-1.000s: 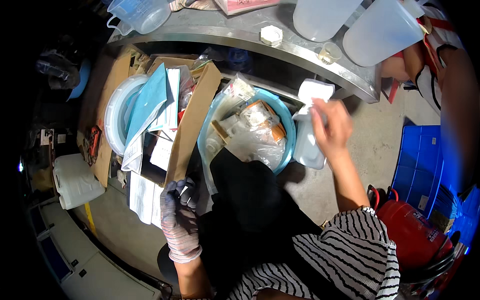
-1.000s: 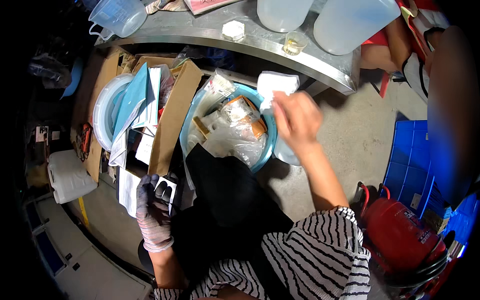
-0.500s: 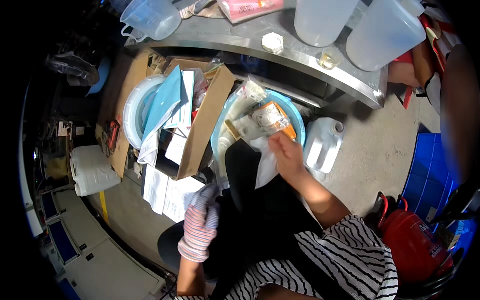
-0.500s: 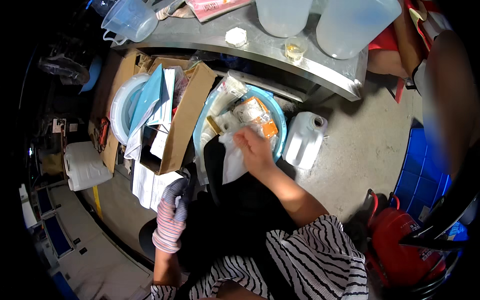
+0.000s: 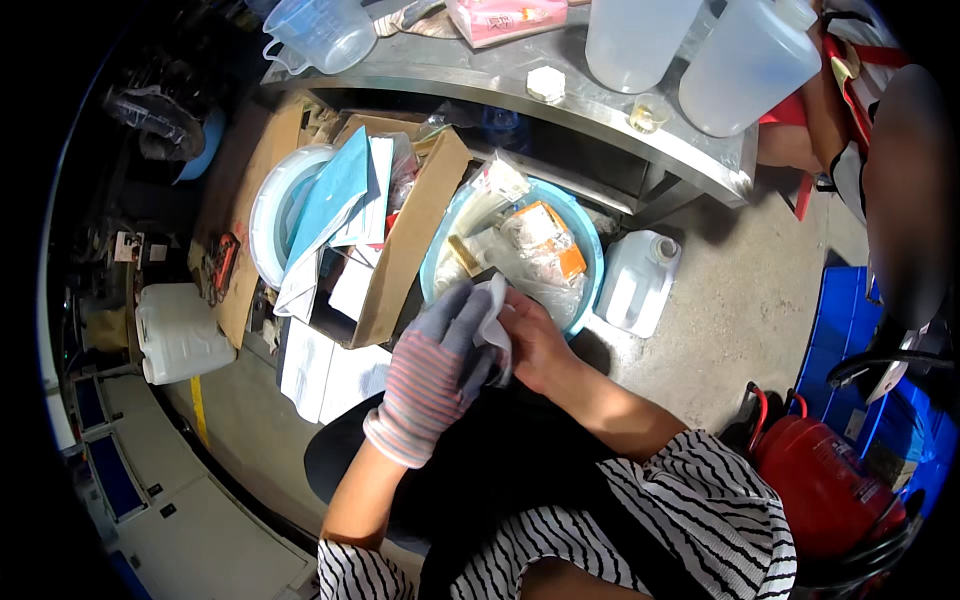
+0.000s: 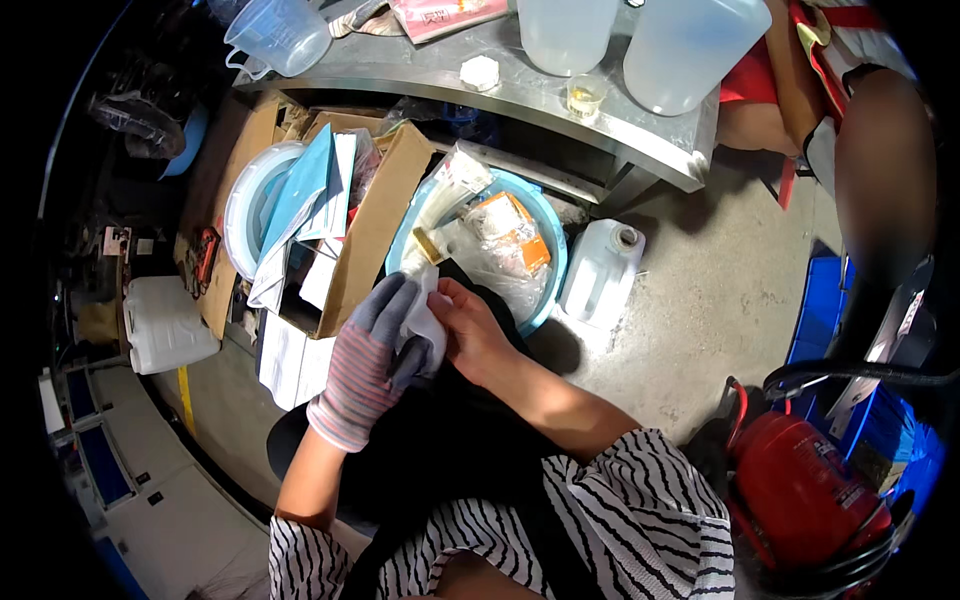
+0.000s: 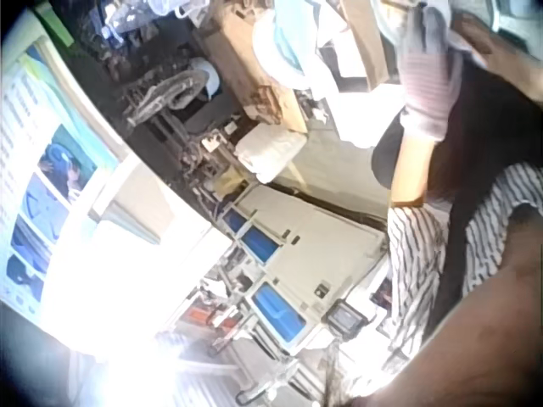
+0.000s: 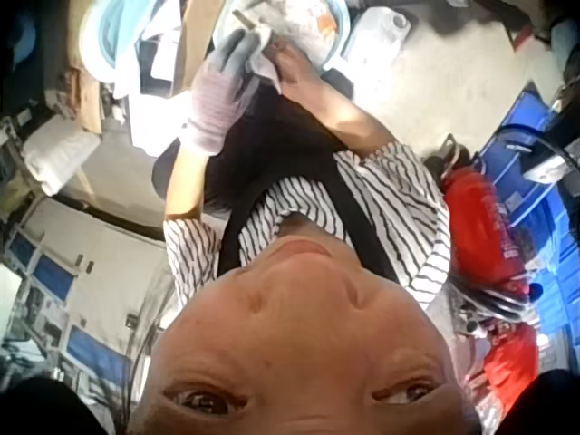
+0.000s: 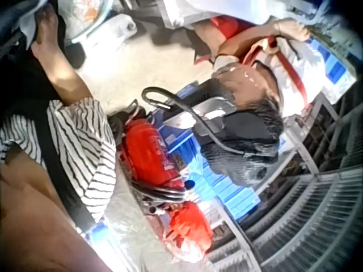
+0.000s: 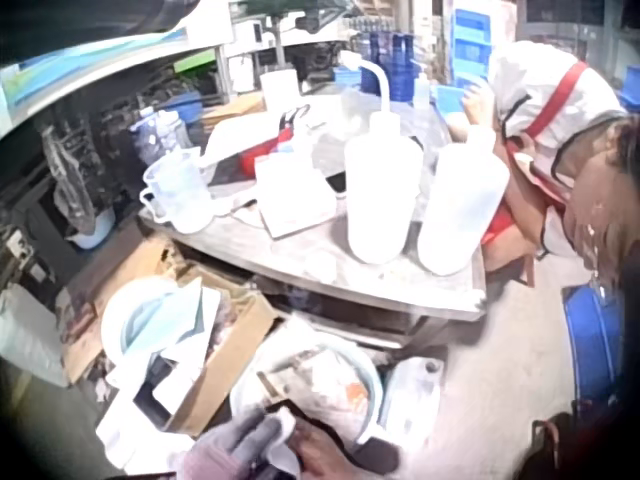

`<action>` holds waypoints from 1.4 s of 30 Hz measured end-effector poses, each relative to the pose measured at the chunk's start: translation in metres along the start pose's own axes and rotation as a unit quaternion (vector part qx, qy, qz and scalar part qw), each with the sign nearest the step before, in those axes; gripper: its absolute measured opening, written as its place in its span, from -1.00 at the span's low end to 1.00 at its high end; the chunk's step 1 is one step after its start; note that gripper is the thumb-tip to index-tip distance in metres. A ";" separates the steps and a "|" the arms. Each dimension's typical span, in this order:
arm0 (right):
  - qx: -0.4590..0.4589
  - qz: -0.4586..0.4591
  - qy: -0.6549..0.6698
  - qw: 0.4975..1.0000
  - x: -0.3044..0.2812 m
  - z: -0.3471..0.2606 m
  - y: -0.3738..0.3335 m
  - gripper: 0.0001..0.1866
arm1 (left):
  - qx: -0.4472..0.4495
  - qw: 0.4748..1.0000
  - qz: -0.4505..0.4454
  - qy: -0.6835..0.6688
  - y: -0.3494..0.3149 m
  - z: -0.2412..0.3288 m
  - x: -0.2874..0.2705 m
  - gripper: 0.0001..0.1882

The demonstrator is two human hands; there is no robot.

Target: The person sits on the floor and cleans the exterior of white plastic jugs using a white cloth. They wipe the body and neck of the jugs, handling them one at a time while seated in a cluttered workspace.

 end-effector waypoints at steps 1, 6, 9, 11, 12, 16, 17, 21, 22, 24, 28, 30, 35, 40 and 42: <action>-0.016 -0.016 -0.039 0.999 -0.001 -0.004 -0.002 -0.73 | 0.016 1.000 -0.013 0.007 0.004 -0.002 0.002 -0.32; -0.094 0.001 -0.055 0.994 0.007 0.001 -0.008 -0.65 | 0.061 0.997 -0.041 0.009 0.004 -0.015 0.016 -0.32; -0.066 0.039 -0.088 0.993 0.024 0.006 -0.012 -0.41 | 0.044 0.997 -0.050 0.028 -0.011 -0.021 0.020 -0.30; -0.123 -0.018 -0.139 0.982 0.010 0.015 -0.004 -0.21 | 0.048 0.994 -0.064 0.070 -0.006 -0.021 0.018 -0.29; -0.184 -0.098 -0.155 0.966 -0.013 0.025 0.011 -0.11 | 0.041 0.995 -0.065 0.061 -0.001 -0.023 0.016 -0.27; 0.009 0.148 -0.041 0.988 0.066 0.012 -0.007 -0.50 | 0.014 0.990 -0.045 0.130 -0.013 -0.033 0.005 -0.27; 0.015 0.192 -0.026 0.981 0.071 0.011 0.001 -0.61 | 0.009 0.990 -0.050 0.134 -0.014 -0.036 0.005 -0.27; 0.015 0.187 -0.090 0.978 0.062 0.017 0.021 -0.60 | -0.035 0.983 -0.104 0.145 -0.023 -0.040 0.000 -0.28; 0.017 0.156 -0.058 0.986 0.041 0.023 0.030 -0.59 | -0.042 0.983 -0.118 0.137 -0.022 -0.041 0.001 -0.27; -0.005 0.060 -0.078 0.995 0.015 0.033 0.041 -0.56 | -0.050 0.983 -0.123 0.124 -0.028 -0.049 0.005 -0.22; -0.083 0.076 -0.054 0.992 0.028 0.033 0.036 -0.58 | -0.048 0.985 -0.112 0.121 -0.026 -0.062 0.012 -0.20; -0.090 0.068 -0.118 0.987 0.020 0.029 0.037 -0.59 | -0.030 0.986 -0.115 0.118 -0.020 -0.057 0.007 -0.19; -0.093 0.051 -0.166 0.980 0.009 0.032 0.038 -0.63 | -0.033 0.988 -0.107 0.109 -0.019 -0.049 0.007 -0.19; -0.106 0.093 -0.147 0.979 -0.024 0.053 0.036 -0.31 | -0.038 0.995 -0.086 0.036 -0.017 -0.048 0.010 -0.21; -0.074 0.078 -0.172 0.979 -0.021 0.052 0.038 -0.26 | -0.049 0.994 -0.083 0.047 -0.021 -0.050 0.009 -0.21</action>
Point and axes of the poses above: each hand's wrist, its own y-axis towards the middle knuckle, its own x-axis out of the palm, z = x × y, the point moved 3 cm from there along y, towards the middle knuckle, and after that the axes turned 12 degrees about x, right-handed, at the moved point
